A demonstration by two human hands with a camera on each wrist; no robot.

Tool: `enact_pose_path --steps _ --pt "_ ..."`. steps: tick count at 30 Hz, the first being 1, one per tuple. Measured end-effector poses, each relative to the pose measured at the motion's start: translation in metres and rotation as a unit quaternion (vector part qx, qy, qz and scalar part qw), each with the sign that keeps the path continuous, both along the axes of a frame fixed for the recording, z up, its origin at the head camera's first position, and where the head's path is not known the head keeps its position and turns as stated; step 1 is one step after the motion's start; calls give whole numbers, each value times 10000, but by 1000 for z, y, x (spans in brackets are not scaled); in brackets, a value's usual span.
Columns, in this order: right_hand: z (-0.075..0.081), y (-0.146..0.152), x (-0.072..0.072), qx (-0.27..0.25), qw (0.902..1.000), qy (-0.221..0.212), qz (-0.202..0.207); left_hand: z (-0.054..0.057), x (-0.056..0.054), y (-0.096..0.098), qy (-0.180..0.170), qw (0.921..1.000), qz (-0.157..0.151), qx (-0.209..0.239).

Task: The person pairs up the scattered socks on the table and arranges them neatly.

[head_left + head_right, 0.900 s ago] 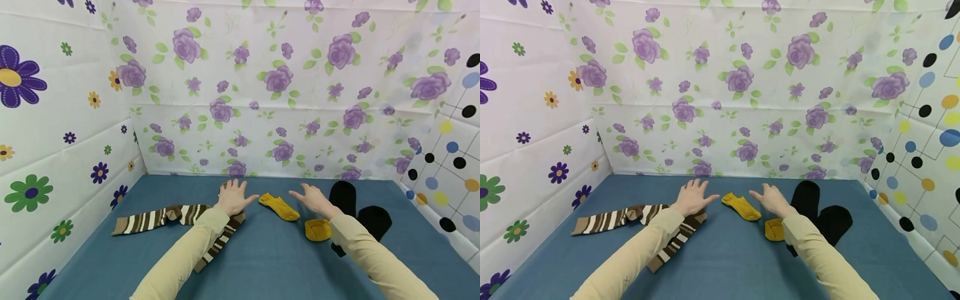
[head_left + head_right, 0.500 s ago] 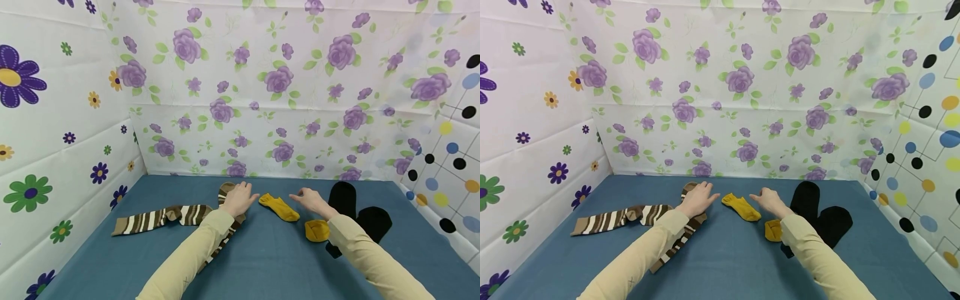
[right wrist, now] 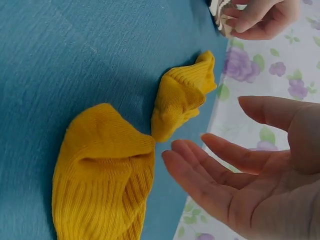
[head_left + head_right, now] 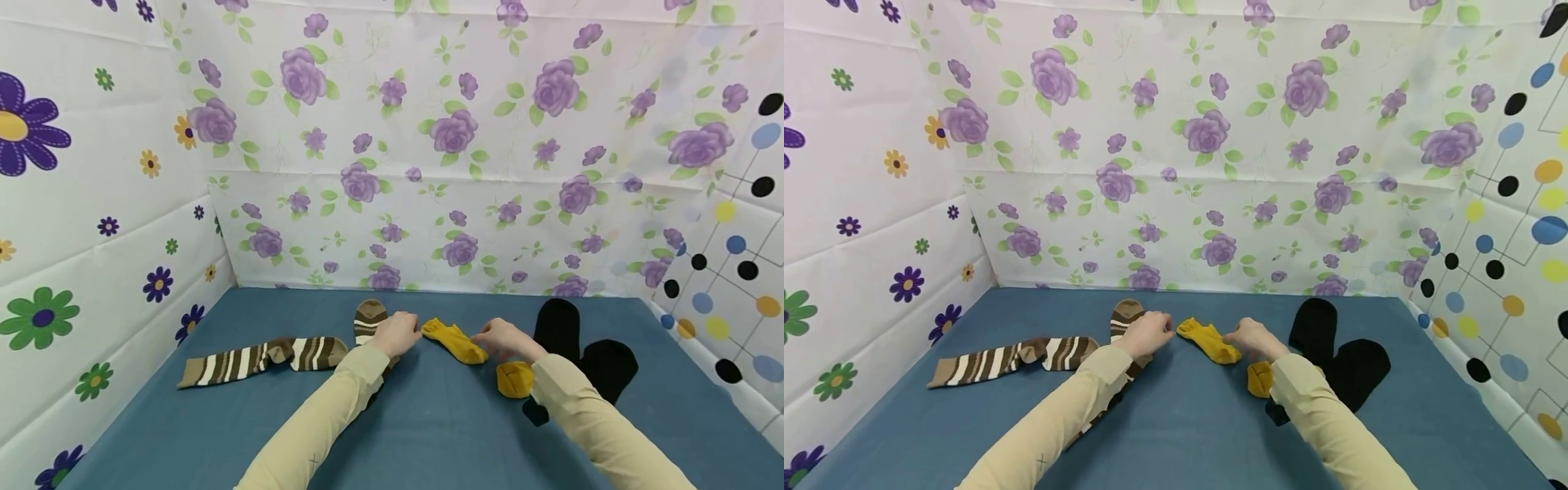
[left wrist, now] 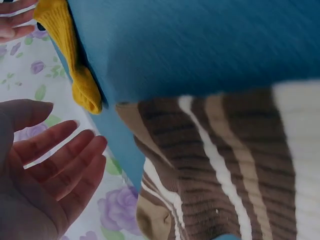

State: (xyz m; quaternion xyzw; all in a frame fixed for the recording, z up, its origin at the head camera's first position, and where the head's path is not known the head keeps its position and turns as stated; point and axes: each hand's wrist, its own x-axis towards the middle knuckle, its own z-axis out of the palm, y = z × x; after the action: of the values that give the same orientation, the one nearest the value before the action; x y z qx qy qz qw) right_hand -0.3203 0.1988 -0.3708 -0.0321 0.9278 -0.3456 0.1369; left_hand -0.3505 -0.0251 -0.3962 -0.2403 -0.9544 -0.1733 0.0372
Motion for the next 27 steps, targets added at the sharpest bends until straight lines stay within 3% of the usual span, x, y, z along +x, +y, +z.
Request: enact_pose_path --steps 4,11,21,27 --pt "-2 -1 1 45 10000 -20 72 -2 -3 2 -291 9991 5 293" --pt "-4 -3 3 -14 10000 -38 -17 -5 -8 6 -489 9973 260 473" --pt "-7 -4 1 81 9999 62 -104 -11 -14 16 -386 9982 383 269" --pt "-8 -3 2 135 9997 109 -160 -17 -16 21 -493 9970 343 483"
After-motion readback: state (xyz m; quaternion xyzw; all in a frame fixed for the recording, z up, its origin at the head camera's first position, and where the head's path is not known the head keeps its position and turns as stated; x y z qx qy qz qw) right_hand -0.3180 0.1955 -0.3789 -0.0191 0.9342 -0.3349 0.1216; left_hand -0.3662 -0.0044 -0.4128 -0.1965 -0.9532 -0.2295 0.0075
